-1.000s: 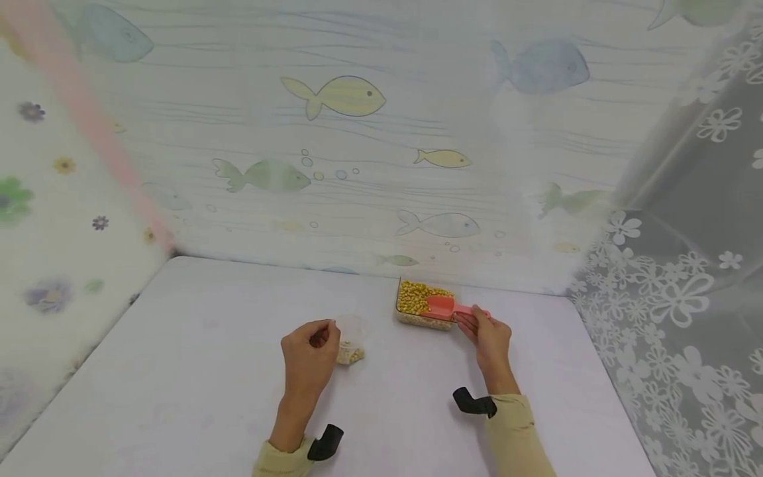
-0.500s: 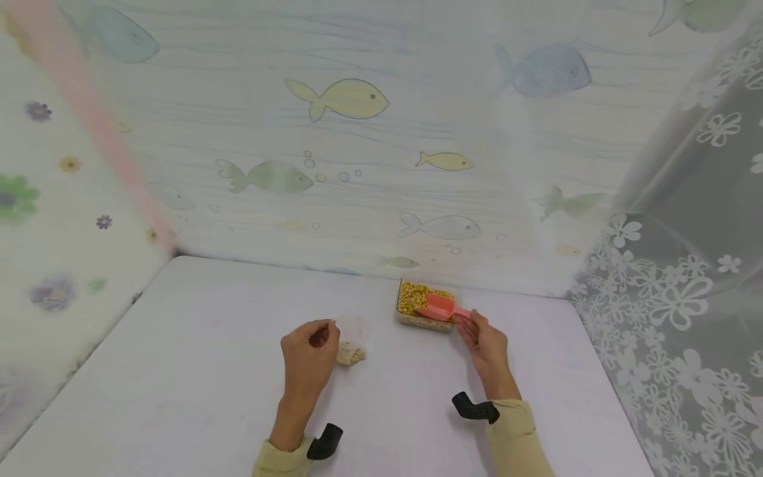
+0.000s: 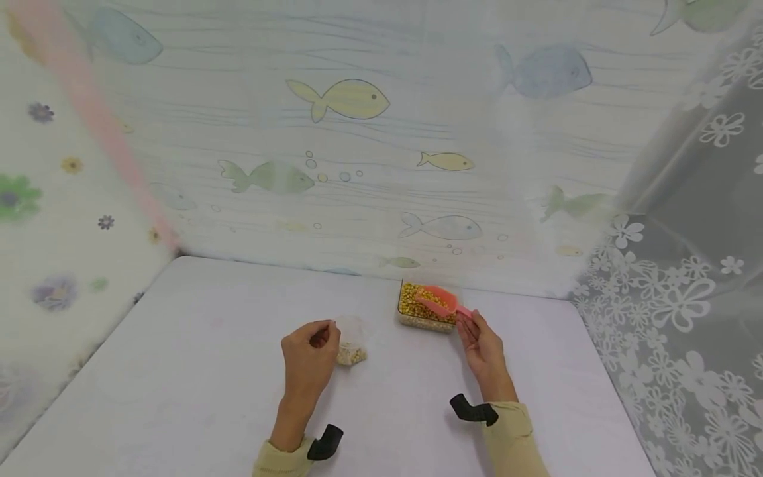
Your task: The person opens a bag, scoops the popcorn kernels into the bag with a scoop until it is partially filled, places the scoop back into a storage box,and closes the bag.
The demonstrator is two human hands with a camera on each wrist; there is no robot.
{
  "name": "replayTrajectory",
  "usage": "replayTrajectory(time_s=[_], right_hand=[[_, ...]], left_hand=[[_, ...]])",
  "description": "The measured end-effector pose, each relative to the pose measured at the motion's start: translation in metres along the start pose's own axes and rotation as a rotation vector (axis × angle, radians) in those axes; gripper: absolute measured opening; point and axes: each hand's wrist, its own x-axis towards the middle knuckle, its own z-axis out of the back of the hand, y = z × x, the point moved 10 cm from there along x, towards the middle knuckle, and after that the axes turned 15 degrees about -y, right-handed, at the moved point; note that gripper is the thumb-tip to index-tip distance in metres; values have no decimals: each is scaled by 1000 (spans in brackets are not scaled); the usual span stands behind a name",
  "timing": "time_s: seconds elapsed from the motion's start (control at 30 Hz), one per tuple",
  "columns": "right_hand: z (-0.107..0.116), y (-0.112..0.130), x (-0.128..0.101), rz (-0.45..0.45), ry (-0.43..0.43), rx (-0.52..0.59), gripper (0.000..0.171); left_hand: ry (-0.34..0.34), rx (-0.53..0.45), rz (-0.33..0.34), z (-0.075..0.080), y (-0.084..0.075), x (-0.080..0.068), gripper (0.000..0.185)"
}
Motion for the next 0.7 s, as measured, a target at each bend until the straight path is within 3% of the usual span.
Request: replayTrajectory(time_s=[0.2, 0.37, 0.7], right_hand=[[-4, 1, 2, -18, 48, 91, 28], [-5, 7, -3, 9, 72, 99, 30], [5, 9, -16, 17, -10, 86, 25]], left_hand=[[0, 5, 5, -1, 2, 0, 10], [0, 1, -9, -1, 0, 0, 9], [9, -7, -12, -3, -1, -1, 10]])
